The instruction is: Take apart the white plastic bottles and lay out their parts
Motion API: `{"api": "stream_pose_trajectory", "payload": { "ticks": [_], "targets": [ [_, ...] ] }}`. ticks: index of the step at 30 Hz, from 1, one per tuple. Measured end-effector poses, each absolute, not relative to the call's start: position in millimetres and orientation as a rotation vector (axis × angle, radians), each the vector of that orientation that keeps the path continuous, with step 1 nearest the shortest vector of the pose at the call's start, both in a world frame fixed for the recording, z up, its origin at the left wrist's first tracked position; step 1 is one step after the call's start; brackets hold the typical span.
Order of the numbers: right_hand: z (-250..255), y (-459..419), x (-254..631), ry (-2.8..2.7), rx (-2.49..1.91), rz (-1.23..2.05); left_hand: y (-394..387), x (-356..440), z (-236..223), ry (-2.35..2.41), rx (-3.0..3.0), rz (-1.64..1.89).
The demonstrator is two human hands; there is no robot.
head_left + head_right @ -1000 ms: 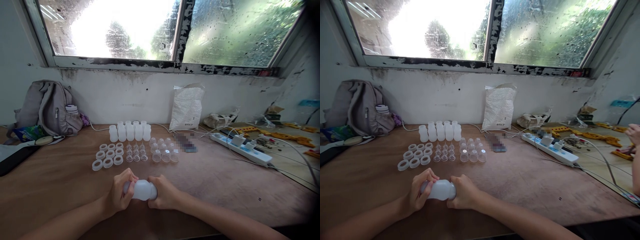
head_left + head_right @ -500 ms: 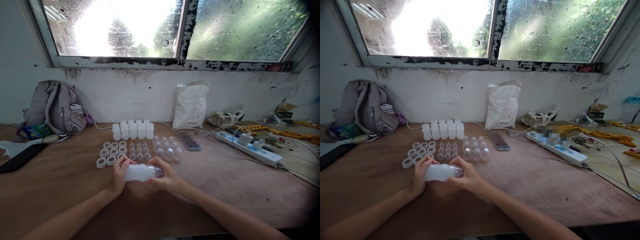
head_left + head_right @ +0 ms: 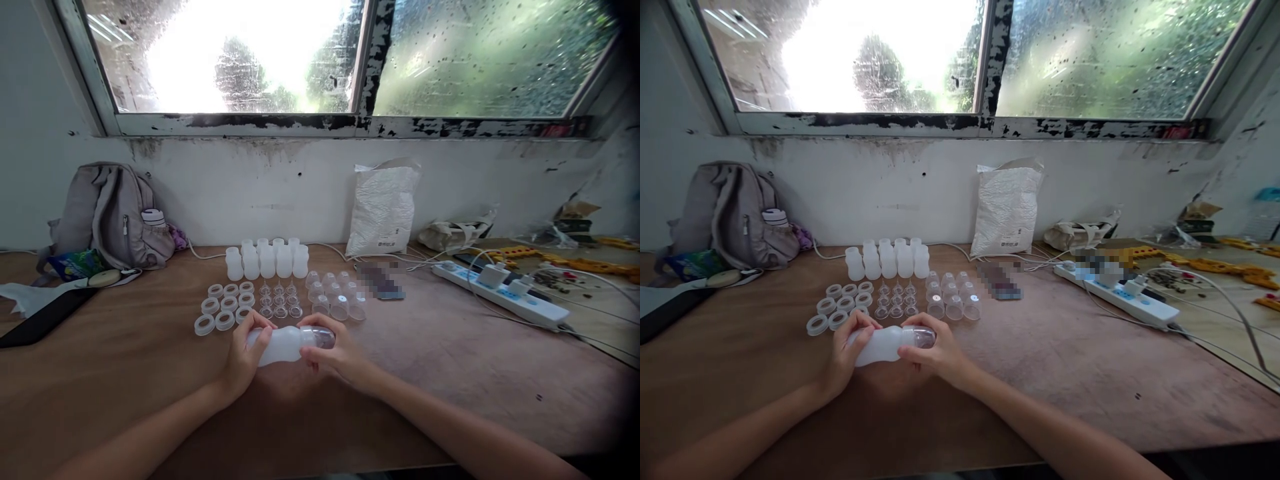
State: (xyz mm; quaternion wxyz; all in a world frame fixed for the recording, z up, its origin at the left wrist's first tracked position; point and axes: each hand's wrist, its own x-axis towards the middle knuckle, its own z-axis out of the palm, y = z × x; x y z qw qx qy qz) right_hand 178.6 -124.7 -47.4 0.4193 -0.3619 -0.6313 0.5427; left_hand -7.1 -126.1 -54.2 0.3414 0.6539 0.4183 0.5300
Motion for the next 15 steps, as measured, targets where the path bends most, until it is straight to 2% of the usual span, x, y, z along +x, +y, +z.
{"api": "stream_pose_trajectory", "payload": {
  "ticks": [7, 15],
  "targets": [
    [-62.5, -107.8, 173.6, -1.045, -0.862, 1.438, -119.8, -8.1, -59.7, 1.025, 2.037, 0.975],
    [-61.9, -120.8, 162.5, -1.306, -0.787, 1.612, -122.6, -2.9, -69.6, 1.079, 2.136, 1.000]
  ]
}}
